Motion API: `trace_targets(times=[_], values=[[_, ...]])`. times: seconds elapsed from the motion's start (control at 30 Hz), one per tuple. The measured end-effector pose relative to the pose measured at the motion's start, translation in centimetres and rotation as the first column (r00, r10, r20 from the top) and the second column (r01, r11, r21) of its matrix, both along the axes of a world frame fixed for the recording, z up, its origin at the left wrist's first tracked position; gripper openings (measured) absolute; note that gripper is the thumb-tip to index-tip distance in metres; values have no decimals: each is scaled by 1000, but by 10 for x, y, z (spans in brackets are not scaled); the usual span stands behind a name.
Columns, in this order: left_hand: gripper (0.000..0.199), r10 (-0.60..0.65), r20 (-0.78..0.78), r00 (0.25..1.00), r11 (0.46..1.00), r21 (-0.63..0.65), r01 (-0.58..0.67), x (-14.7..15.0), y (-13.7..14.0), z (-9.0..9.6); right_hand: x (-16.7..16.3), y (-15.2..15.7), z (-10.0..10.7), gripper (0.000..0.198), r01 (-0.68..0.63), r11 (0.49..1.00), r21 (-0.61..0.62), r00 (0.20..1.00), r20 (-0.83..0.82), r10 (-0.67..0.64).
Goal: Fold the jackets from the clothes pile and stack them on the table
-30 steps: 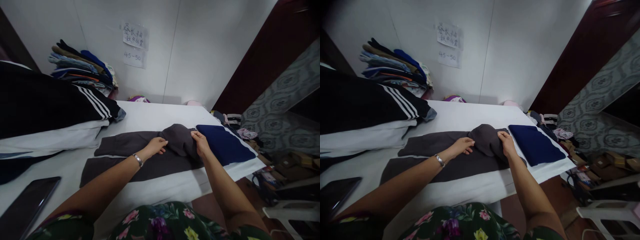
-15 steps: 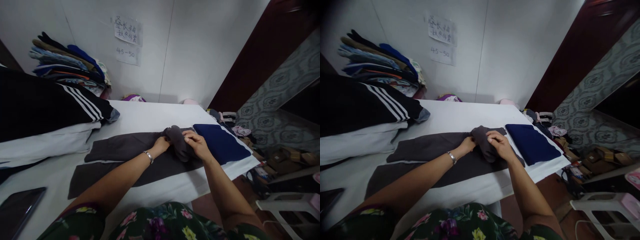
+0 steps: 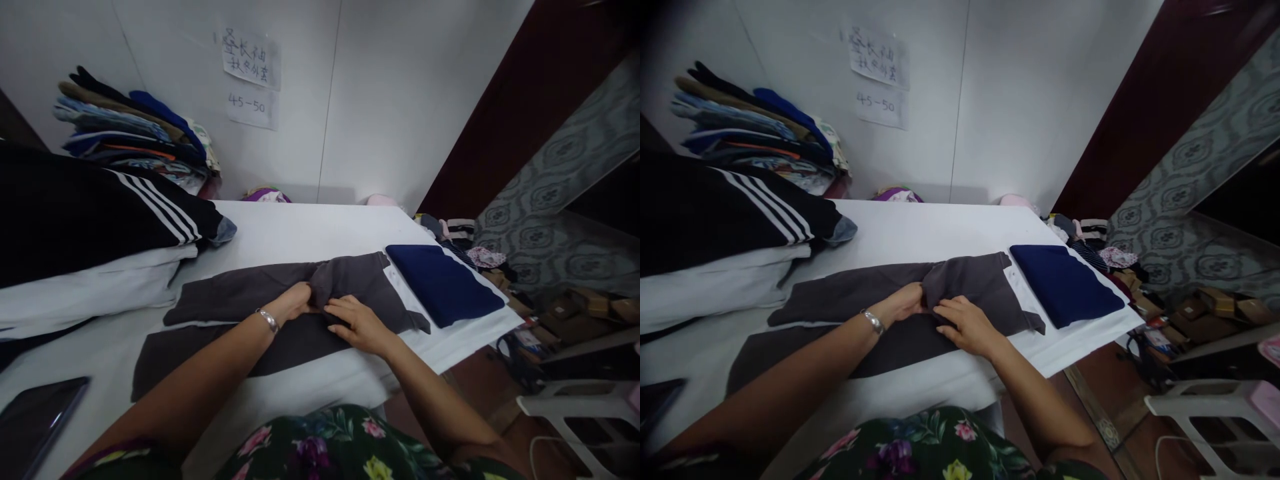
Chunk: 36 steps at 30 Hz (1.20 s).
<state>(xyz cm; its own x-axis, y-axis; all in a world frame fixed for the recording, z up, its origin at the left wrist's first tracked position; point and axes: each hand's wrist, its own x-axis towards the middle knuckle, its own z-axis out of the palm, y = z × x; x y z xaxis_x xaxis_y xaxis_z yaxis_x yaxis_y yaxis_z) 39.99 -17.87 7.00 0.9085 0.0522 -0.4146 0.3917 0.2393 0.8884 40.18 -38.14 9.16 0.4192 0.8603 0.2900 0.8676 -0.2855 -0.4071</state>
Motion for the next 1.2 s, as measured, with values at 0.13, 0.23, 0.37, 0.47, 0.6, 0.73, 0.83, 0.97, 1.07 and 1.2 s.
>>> trace_targets(times=[0.13, 0.23, 0.37, 0.47, 0.6, 0.73, 0.83, 0.97, 1.07, 1.2], values=[[16, 141, 28, 990, 972, 186, -144, 5, 24, 15, -6, 5, -8, 42, 38, 998, -45, 998, 54, -36], [30, 94, 54, 994, 947, 303, -106, 20, 20, 26, -9, 9, -10, 42, 65, 993, -99, 994, 97, -55], [18, 10, 96, 995, 926, 375, -46, 43, 0, 25, -14, 9, -18, 53, 119, 983, -141, 980, 178, -93], [19, 14, 119, 993, 912, 405, -61, 50, -6, 14, -19, 6, -29, 64, 166, 971, -173, 971, 202, -130], [23, 38, 126, 991, 799, 593, -106, 44, 0, 5, -22, 4, -43, 59, 90, 965, -245, 985, 166, -49], [28, -8, 179, 984, 623, 770, -135, 37, 1, 20, -21, 5, -47, 60, 70, 966, -249, 990, 133, -37], [36, -290, 336, 896, 388, 897, -211, 35, -6, 28, -22, 5, -42, 62, 61, 968, -243, 993, 113, -34], [49, -558, 186, 809, 144, 982, -126, 30, -14, 8, -17, 1, -22, 56, 48, 986, -157, 997, 73, -37], [54, -533, 50, 845, 61, 998, -20, 27, -14, -14, -3, -7, -10, 49, 187, 982, -41, 975, 133, -180], [58, -510, 56, 858, 40, 998, -42, 26, -12, -27, 18, -19, -27, 58, 404, 902, -150, 910, 165, -380]])
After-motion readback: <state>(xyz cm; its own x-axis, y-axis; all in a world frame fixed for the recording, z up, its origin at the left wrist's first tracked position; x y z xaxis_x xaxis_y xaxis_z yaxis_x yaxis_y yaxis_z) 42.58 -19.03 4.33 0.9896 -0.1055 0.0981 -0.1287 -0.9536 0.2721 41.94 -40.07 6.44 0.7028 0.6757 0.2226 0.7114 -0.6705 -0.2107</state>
